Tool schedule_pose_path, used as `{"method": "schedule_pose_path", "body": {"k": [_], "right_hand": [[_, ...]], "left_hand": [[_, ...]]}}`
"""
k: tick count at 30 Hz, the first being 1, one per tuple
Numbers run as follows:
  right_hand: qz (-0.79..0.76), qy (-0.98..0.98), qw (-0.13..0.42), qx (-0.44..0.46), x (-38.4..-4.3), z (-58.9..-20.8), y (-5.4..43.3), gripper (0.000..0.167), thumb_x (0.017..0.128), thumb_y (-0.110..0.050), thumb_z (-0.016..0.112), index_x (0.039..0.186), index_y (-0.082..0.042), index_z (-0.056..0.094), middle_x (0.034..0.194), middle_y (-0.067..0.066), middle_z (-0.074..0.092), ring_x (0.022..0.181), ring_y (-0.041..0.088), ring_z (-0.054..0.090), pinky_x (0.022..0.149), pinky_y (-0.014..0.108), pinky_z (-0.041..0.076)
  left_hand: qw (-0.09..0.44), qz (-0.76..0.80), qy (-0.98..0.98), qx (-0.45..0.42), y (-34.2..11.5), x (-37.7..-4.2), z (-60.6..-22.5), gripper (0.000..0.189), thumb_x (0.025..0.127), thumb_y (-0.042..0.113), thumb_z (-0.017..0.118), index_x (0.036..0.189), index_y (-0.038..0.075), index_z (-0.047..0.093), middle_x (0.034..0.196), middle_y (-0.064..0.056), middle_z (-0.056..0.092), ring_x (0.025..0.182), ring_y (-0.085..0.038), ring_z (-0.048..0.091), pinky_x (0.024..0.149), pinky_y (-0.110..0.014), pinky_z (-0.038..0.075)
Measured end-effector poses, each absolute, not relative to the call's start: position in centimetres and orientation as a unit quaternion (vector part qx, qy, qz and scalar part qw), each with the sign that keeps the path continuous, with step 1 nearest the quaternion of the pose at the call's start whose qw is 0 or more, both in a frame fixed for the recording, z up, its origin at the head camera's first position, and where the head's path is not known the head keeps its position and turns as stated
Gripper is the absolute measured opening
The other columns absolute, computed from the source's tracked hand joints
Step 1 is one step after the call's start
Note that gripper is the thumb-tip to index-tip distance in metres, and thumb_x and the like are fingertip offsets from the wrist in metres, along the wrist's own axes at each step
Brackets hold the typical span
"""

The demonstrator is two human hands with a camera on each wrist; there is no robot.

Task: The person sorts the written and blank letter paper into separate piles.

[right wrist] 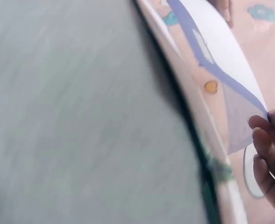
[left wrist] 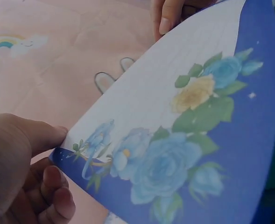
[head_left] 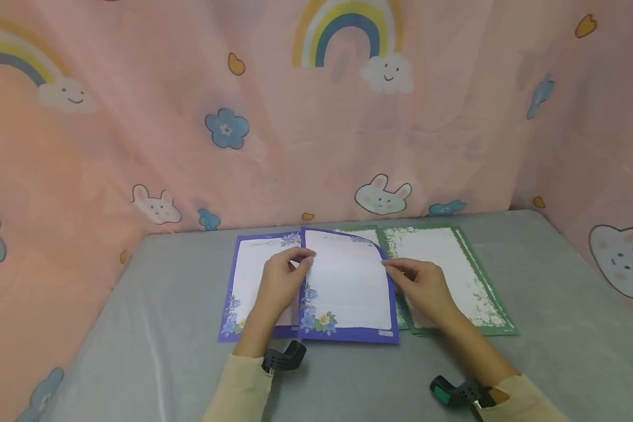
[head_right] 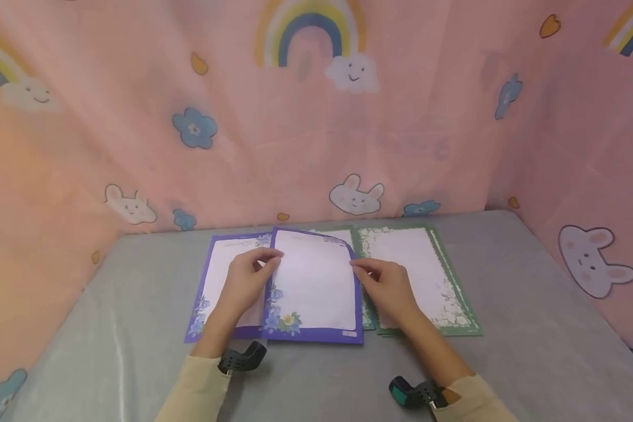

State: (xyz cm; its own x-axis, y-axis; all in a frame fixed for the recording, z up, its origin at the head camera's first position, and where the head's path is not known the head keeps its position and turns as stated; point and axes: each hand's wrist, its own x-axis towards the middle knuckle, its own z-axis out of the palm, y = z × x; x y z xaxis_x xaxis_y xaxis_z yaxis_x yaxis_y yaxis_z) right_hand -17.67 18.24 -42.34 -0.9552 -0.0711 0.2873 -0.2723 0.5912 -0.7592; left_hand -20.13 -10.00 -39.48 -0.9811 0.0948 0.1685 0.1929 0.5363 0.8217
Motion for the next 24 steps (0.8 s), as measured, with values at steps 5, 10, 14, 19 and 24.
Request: {"method": "schedule_pose_path", "body": {"k": [5, 10, 14, 19, 24], "right_hand": [[0.470, -0.872, 0.097, 0.090, -18.1, -41.3, 17.1, 0.023, 0.098, -0.022, 0.067, 0.112, -0.006, 0.077, 0.081, 0.008, 0.075, 0.058, 0.007, 0.053, 0.052, 0.023, 0.045], [0.507, -0.859, 0.051, 0.056, -19.1, -40.3, 14.6, 0.025, 0.098, -0.023, 0.068, 0.113, -0.005, 0.076, 0.087, 0.013, 0.075, 0.063, 0.019, 0.064, 0.055, 0.025, 0.052], [0.505, -0.861, 0.033, 0.048, -19.8, -39.4, 12.5, 0.023, 0.096, -0.023, 0.069, 0.112, -0.008, 0.077, 0.078, 0.009, 0.072, 0.065, 0.029, 0.067, 0.049, 0.023, 0.042], [0.506, -0.862, 0.010, 0.037, -20.3, -39.0, 10.5, 0.023, 0.094, -0.025, 0.072, 0.111, -0.011, 0.077, 0.069, 0.007, 0.071, 0.068, 0.032, 0.070, 0.047, 0.024, 0.030], [0.519, -0.855, -0.003, 0.011, -20.4, -39.6, 8.6, 0.023, 0.093, -0.024, 0.073, 0.111, -0.011, 0.077, 0.070, 0.006, 0.070, 0.063, 0.021, 0.067, 0.053, 0.024, 0.042]], "left_hand": [[0.037, -0.468, -0.881, -0.063, -11.1, -20.2, -38.6, 0.019, 0.099, 0.025, 0.064, 0.112, 0.016, 0.076, 0.093, -0.003, 0.071, 0.068, -0.015, 0.051, 0.058, -0.025, 0.043], [0.028, -0.464, -0.885, -0.035, -12.9, -20.4, -38.0, 0.023, 0.100, 0.024, 0.063, 0.116, 0.013, 0.075, 0.092, -0.008, 0.068, 0.072, -0.018, 0.050, 0.060, -0.027, 0.043], [0.036, -0.456, -0.889, -0.001, -14.3, -20.4, -37.7, 0.028, 0.100, 0.024, 0.063, 0.124, 0.012, 0.071, 0.106, -0.013, 0.070, 0.077, -0.020, 0.053, 0.064, -0.025, 0.045], [0.027, -0.435, -0.900, 0.032, -15.3, -20.4, -37.6, 0.036, 0.100, 0.027, 0.062, 0.132, 0.012, 0.067, 0.130, -0.016, 0.066, 0.089, -0.025, 0.059, 0.079, -0.033, 0.055], [0.001, -0.418, -0.907, 0.047, -16.0, -20.5, -37.7, 0.041, 0.101, 0.028, 0.060, 0.138, 0.011, 0.062, 0.147, -0.019, 0.055, 0.132, -0.039, 0.054, 0.112, -0.055, 0.043]]}}
